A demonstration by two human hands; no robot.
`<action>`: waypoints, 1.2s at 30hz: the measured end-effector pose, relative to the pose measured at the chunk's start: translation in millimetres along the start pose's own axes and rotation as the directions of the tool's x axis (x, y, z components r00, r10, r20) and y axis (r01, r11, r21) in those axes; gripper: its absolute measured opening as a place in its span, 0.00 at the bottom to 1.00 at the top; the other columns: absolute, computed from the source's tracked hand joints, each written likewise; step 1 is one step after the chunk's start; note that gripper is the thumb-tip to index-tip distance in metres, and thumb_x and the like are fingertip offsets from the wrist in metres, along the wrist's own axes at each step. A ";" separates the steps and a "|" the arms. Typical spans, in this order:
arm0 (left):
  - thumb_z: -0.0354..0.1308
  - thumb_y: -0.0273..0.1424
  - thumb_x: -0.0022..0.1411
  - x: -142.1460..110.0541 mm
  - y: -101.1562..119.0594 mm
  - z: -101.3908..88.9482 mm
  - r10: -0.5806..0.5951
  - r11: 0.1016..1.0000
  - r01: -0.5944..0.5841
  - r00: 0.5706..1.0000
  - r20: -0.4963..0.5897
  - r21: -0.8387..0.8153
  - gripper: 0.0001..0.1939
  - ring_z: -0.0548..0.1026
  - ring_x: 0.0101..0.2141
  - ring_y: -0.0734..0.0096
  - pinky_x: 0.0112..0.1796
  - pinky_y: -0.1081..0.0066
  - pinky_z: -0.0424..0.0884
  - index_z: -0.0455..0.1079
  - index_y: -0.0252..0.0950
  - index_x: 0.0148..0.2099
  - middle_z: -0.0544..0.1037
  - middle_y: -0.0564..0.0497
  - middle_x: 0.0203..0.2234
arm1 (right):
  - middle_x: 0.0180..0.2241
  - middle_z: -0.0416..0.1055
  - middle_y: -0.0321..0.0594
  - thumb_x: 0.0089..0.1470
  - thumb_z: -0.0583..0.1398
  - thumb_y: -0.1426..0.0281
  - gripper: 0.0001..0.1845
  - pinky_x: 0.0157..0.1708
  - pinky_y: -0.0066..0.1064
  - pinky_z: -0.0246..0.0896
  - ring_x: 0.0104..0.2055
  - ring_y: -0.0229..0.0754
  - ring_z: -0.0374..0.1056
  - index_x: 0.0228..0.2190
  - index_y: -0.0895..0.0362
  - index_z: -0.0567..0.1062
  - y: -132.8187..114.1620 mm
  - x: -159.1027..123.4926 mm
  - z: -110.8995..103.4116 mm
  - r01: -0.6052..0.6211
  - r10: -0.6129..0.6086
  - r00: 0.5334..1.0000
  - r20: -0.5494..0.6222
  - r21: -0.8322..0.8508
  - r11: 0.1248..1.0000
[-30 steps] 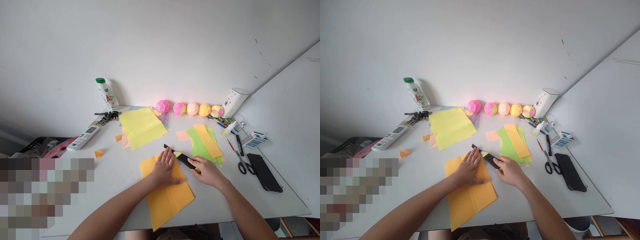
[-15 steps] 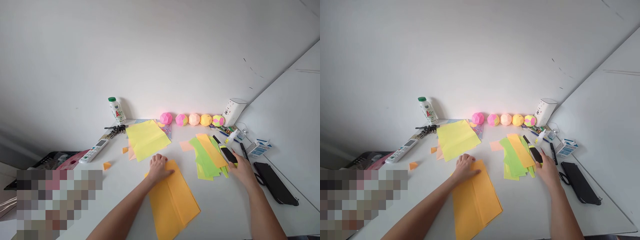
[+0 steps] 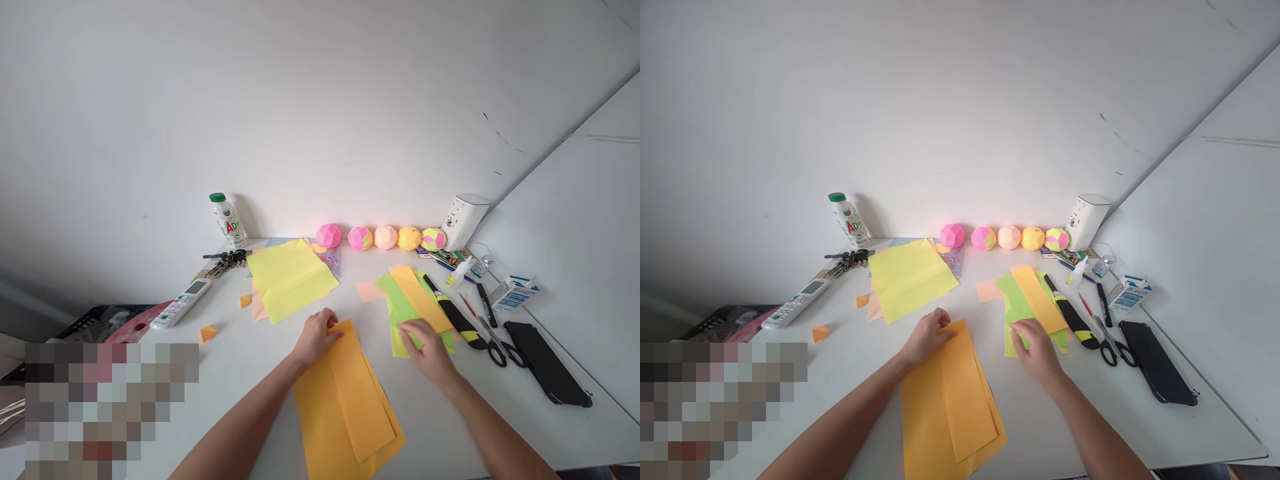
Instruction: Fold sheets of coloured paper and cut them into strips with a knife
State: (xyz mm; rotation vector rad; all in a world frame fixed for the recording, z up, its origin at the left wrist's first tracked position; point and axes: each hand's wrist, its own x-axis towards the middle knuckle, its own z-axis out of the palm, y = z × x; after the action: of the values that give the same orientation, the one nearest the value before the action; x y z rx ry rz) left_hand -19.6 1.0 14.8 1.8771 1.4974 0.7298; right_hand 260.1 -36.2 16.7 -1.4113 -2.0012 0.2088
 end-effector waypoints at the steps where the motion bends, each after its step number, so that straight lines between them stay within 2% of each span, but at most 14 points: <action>1: 0.55 0.35 0.55 -0.8 1.2 -0.2 -0.007 0.998 0.008 1.000 0.006 -0.063 0.08 0.71 0.36 0.62 0.37 0.64 0.68 0.64 0.40 0.37 0.73 0.50 0.33 | 0.36 0.74 0.44 0.61 0.51 0.64 0.14 0.40 0.36 0.69 0.41 0.44 0.70 0.40 0.53 0.74 -11.7 -3.4 6.8 0.032 -0.033 0.999 0.030 0.041 0.999; 4: 0.55 0.37 0.57 -4.2 6.6 -0.7 0.010 0.975 -0.002 0.999 0.036 -0.223 0.10 0.72 0.36 0.64 0.34 0.67 0.68 0.67 0.40 0.40 0.74 0.51 0.34 | 0.35 0.73 0.42 0.59 0.55 0.60 0.18 0.36 0.34 0.71 0.37 0.42 0.70 0.49 0.54 0.70 -35.9 -14.7 20.8 0.037 -0.057 0.991 0.121 0.162 0.986; 7: 0.55 0.41 0.58 -6.8 11.4 -1.3 0.042 0.943 -0.020 0.997 0.058 -0.333 0.11 0.72 0.35 0.65 0.32 0.69 0.67 0.68 0.38 0.36 0.74 0.51 0.33 | 0.30 0.71 0.36 0.55 0.59 0.59 0.27 0.31 0.33 0.70 0.29 0.40 0.68 0.54 0.54 0.64 -43.9 -21.9 25.7 -0.132 0.060 0.966 0.253 0.276 0.952; 9: 0.56 0.44 0.58 -7.3 12.1 -2.1 0.033 0.912 0.007 0.995 0.090 -0.410 0.15 0.72 0.33 0.67 0.31 0.69 0.67 0.67 0.37 0.33 0.74 0.51 0.31 | 0.26 0.68 0.33 0.54 0.59 0.60 0.24 0.29 0.32 0.68 0.26 0.39 0.66 0.52 0.53 0.67 -44.4 -22.7 24.8 -0.235 0.134 0.940 0.313 0.310 0.921; 12: 0.61 0.46 0.55 -5.8 8.5 -4.7 0.072 0.833 0.086 0.962 0.263 -0.546 0.19 0.74 0.35 0.65 0.33 0.68 0.69 0.68 0.37 0.42 0.75 0.50 0.34 | 0.23 0.67 0.32 0.56 0.57 0.60 0.16 0.28 0.31 0.66 0.25 0.39 0.65 0.44 0.54 0.72 -45.2 -19.8 19.2 -0.314 0.164 0.913 0.373 0.387 0.867; 15: 0.65 0.43 0.52 -2.0 1.6 -8.1 0.162 0.794 0.116 0.905 0.392 -0.596 0.26 0.74 0.41 0.62 0.39 0.66 0.70 0.66 0.39 0.51 0.76 0.48 0.38 | 0.27 0.73 0.37 0.59 0.53 0.57 0.18 0.30 0.32 0.68 0.30 0.41 0.70 0.44 0.55 0.73 -46.0 -15.4 11.9 -0.402 0.162 0.879 0.449 0.513 0.759; 17: 0.65 0.42 0.52 0.8 -2.6 -10.1 0.136 0.806 0.134 0.906 0.400 -0.577 0.26 0.74 0.41 0.62 0.40 0.65 0.70 0.67 0.40 0.51 0.76 0.49 0.38 | 0.31 0.75 0.41 0.59 0.53 0.56 0.21 0.32 0.34 0.69 0.34 0.44 0.72 0.47 0.55 0.72 -41.9 -12.1 7.5 -0.441 0.173 0.867 0.467 0.559 0.703; 19: 0.66 0.42 0.51 3.1 -5.4 -11.4 0.094 0.786 0.189 0.905 0.415 -0.589 0.25 0.75 0.41 0.62 0.40 0.64 0.71 0.68 0.40 0.50 0.76 0.49 0.38 | 0.34 0.77 0.42 0.59 0.53 0.54 0.23 0.32 0.34 0.69 0.35 0.45 0.73 0.48 0.56 0.72 -30.2 -7.6 2.6 -0.448 0.231 0.878 0.419 0.551 0.704; 23: 0.67 0.40 0.51 5.8 -9.4 -12.3 0.120 0.649 0.296 0.870 0.478 -0.701 0.22 0.76 0.43 0.59 0.42 0.61 0.72 0.70 0.37 0.46 0.77 0.45 0.42 | 0.38 0.78 0.45 0.55 0.56 0.55 0.24 0.32 0.33 0.69 0.37 0.46 0.74 0.46 0.58 0.72 13.4 5.4 -14.2 -0.440 0.432 0.894 0.121 0.429 0.789; 26: 0.68 0.39 0.51 6.5 -12.8 -12.2 0.132 0.603 0.326 0.860 0.493 -0.728 0.20 0.77 0.40 0.60 0.41 0.61 0.73 0.71 0.37 0.45 0.78 0.45 0.41 | 0.36 0.78 0.46 0.56 0.54 0.59 0.23 0.32 0.37 0.70 0.34 0.48 0.74 0.48 0.59 0.71 44.9 15.1 -29.7 -0.458 0.470 0.882 -0.036 0.169 0.873; 28: 0.68 0.39 0.51 6.6 -14.3 -12.5 0.123 0.604 0.336 0.857 0.501 -0.723 0.20 0.78 0.39 0.61 0.40 0.61 0.73 0.71 0.37 0.44 0.79 0.46 0.39 | 0.37 0.76 0.50 0.53 0.55 0.62 0.23 0.38 0.45 0.68 0.38 0.53 0.72 0.48 0.60 0.72 54.9 19.7 -36.3 -0.470 0.472 0.875 -0.112 0.039 0.882; 30: 0.68 0.41 0.50 6.6 -14.2 -13.4 0.101 0.622 0.344 0.855 0.509 -0.703 0.20 0.78 0.38 0.61 0.39 0.61 0.74 0.72 0.37 0.42 0.79 0.46 0.38 | 0.42 0.73 0.55 0.52 0.56 0.62 0.23 0.47 0.54 0.62 0.47 0.59 0.67 0.48 0.61 0.72 52.9 21.8 -37.7 -0.435 0.421 0.885 -0.199 -0.030 0.900; 33: 0.68 0.43 0.48 6.4 -11.4 -15.3 0.075 0.648 0.340 0.862 0.501 -0.681 0.20 0.78 0.35 0.62 0.37 0.63 0.73 0.72 0.37 0.39 0.79 0.47 0.35 | 0.44 0.71 0.54 0.55 0.56 0.63 0.19 0.53 0.54 0.58 0.52 0.58 0.62 0.46 0.58 0.73 29.2 17.8 -31.2 -0.187 0.157 0.946 -0.282 -0.082 0.979; 36: 0.68 0.43 0.48 6.3 -8.5 -15.9 0.072 0.661 0.319 0.874 0.480 -0.679 0.19 0.78 0.34 0.64 0.34 0.65 0.73 0.71 0.37 0.38 0.79 0.48 0.34 | 0.44 0.71 0.48 0.59 0.55 0.64 0.15 0.50 0.45 0.64 0.51 0.50 0.65 0.47 0.53 0.72 -7.3 3.9 -21.0 0.080 -0.072 0.995 -0.067 0.126 0.989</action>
State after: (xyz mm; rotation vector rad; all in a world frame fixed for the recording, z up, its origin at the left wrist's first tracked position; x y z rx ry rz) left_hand -35.6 10.6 19.1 1.1629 0.8003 0.6193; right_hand 266.3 -40.8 37.9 -1.2444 -1.9502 0.2522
